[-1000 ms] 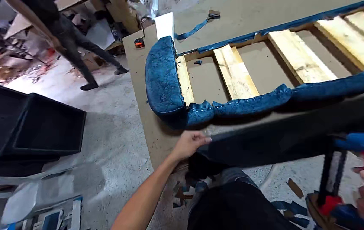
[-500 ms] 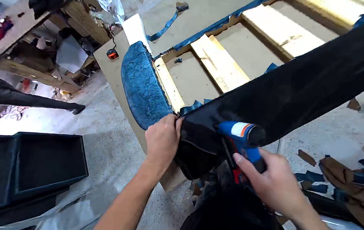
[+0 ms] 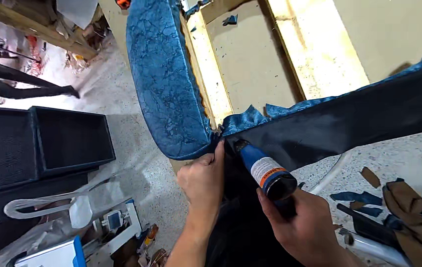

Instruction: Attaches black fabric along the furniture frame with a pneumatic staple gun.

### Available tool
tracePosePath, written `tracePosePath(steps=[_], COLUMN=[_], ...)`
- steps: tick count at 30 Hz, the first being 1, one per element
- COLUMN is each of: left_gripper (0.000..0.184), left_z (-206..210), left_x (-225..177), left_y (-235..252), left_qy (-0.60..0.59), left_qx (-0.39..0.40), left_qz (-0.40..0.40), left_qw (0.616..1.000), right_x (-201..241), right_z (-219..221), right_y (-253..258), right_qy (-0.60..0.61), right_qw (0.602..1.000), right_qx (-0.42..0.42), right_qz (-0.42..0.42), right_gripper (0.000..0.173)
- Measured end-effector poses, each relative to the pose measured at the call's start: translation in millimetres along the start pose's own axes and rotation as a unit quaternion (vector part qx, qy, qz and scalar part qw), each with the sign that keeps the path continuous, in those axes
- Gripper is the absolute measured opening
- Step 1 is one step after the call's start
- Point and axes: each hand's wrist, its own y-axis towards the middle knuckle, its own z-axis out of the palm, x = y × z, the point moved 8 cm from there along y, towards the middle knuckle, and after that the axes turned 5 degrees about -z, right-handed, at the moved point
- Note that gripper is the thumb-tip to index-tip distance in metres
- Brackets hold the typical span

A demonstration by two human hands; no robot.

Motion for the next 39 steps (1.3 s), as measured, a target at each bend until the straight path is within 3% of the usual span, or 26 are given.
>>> tracePosePath(steps=[8,15,20,26,36,39], left_gripper=[0.058,0.044,0.034,0.03,0.033,0.03], left_z=[13,13,12,11,12,16], left_x=[4,4,7,9,10,13], left_y=[0,0,1,1,3,7], left_qy=[-0.046,-0.089,-0.112,-0.127,-0.125,-0.188], left_qx=[0.021,0.007,0.002,0.001,-0.011,0.084], left_qz=[0.064,0.128,0.14,0.146,0.148,0.098], left_qw=[0.997,0.988,0.984,0.981,0.981,0.974], right_x=[3,13,18,33,36,27], right_z=[33,47,52,52,48,32], right_y=[6,3,6,19,19,11], right_qy=[-0.015,-0.059,-0.064,-0.097,-0.125,-0.085], right_qw=[0.999,0.996,0.995,0.981,0.977,0.985], right_qx=[-0.019,-0.049,-0.034,0.05,0.039,0.008], right_qz=[0.035,0.053,0.073,0.159,0.171,0.148], right_gripper=[0.031,0.037,0.038,0.039,0.032,0.031])
